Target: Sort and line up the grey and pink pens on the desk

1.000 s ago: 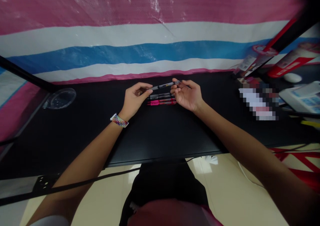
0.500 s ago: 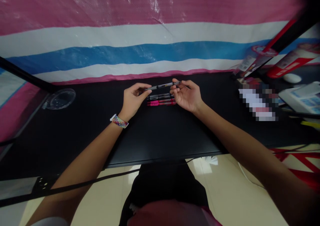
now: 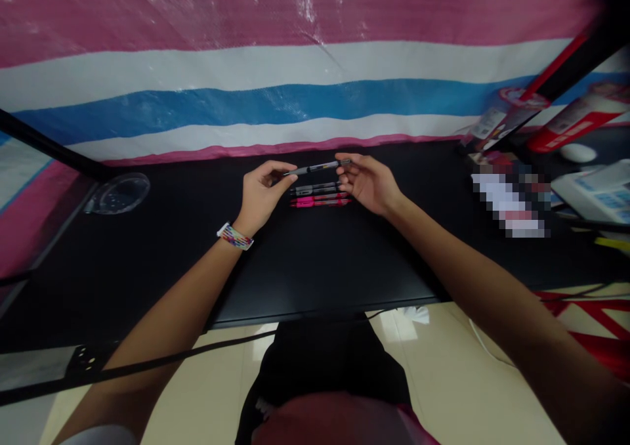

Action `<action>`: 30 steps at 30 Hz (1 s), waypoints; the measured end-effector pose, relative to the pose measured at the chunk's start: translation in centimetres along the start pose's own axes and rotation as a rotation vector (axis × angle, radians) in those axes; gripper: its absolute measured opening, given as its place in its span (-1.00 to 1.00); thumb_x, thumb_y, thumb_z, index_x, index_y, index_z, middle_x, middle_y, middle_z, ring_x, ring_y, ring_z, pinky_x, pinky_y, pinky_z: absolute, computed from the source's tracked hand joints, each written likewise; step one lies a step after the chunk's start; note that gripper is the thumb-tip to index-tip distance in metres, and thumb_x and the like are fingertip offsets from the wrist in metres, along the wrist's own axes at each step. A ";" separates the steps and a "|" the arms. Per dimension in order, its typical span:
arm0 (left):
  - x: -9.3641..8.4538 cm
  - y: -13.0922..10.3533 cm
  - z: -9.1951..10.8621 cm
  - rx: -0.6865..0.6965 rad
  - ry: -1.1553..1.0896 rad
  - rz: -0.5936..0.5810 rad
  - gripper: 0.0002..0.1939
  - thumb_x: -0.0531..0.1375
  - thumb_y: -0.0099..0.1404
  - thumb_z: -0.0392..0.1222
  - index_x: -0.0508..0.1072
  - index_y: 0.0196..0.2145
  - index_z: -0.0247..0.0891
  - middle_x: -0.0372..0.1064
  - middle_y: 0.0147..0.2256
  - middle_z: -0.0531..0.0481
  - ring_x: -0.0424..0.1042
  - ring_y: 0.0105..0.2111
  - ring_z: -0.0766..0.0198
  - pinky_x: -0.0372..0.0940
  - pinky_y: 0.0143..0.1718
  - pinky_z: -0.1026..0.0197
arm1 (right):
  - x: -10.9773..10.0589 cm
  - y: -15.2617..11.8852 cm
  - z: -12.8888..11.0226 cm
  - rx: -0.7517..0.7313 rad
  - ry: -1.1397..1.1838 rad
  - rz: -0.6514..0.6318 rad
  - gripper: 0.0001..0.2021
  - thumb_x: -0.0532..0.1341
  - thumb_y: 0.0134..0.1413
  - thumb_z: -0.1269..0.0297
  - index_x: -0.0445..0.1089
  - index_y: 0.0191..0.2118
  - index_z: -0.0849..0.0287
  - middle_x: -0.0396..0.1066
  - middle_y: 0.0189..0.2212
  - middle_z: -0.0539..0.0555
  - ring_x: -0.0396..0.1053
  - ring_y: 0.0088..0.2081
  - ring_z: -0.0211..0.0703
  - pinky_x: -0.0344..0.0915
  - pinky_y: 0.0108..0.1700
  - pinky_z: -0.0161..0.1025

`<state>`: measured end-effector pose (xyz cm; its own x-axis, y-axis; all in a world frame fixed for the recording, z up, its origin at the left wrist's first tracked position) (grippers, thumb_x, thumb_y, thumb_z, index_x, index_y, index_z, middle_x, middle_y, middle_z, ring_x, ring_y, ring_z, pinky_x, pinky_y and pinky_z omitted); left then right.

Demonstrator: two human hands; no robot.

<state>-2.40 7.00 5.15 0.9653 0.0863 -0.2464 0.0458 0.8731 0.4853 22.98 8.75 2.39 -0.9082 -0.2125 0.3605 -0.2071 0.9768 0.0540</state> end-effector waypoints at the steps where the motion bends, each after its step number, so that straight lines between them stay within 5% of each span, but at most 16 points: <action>1: 0.0 0.1 -0.3 -0.003 0.010 0.002 -0.80 0.50 0.37 -0.04 0.73 -0.10 -0.13 0.74 -0.08 -0.07 0.67 -0.08 0.10 0.55 0.07 0.02 | -0.2 0.1 -0.3 -0.059 -0.087 0.017 -0.68 0.52 0.13 0.03 0.71 -0.09 0.09 0.60 -0.30 0.07 0.50 -0.32 -0.15 0.62 -0.13 -0.11; 7: 0.0 0.6 -2.6 -0.032 0.068 -0.037 -0.84 0.45 0.41 -0.07 0.71 -0.12 -0.14 0.73 -0.14 -0.07 0.66 -0.15 0.14 0.55 -0.01 0.06 | -1.2 0.4 -1.2 -0.339 -0.595 0.091 -0.85 0.45 0.23 0.17 0.73 -0.13 0.04 0.72 -0.16 0.10 0.63 -0.17 0.02 0.57 0.03 0.03; 14: 0.2 0.5 -3.0 -0.061 0.326 -0.112 -0.85 0.38 0.47 -0.20 0.78 -0.08 -0.08 0.77 -0.05 -0.05 0.68 -0.03 0.03 0.51 0.16 -0.10 | -1.3 0.6 -1.0 -0.523 -1.129 0.051 -0.78 0.32 0.27 0.41 0.73 -0.11 0.10 0.74 -0.13 0.15 0.62 -0.04 0.18 0.48 0.16 0.14; 30: 0.5 0.5 -3.4 0.022 0.478 -0.193 -0.80 0.33 0.49 -0.21 0.79 -0.10 0.01 0.74 -0.14 -0.01 0.60 -0.09 0.00 0.38 0.17 -0.18 | -1.6 0.7 -0.5 -0.449 -1.211 0.069 -0.75 0.26 0.21 0.48 0.71 -0.23 0.08 0.70 -0.19 0.13 0.55 -0.08 0.16 0.45 0.14 0.15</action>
<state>-2.74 9.11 2.42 0.7138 0.1385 -0.6865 0.2220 0.8850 0.4093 24.44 9.79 2.28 -0.7100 0.1810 -0.6805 -0.2218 0.8597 0.4601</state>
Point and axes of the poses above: each hand's wrist, its own y-axis towards the middle knuckle, its own x-axis out of the palm, z = x × y, the point moved 7 cm from there along y, towards the middle knuckle
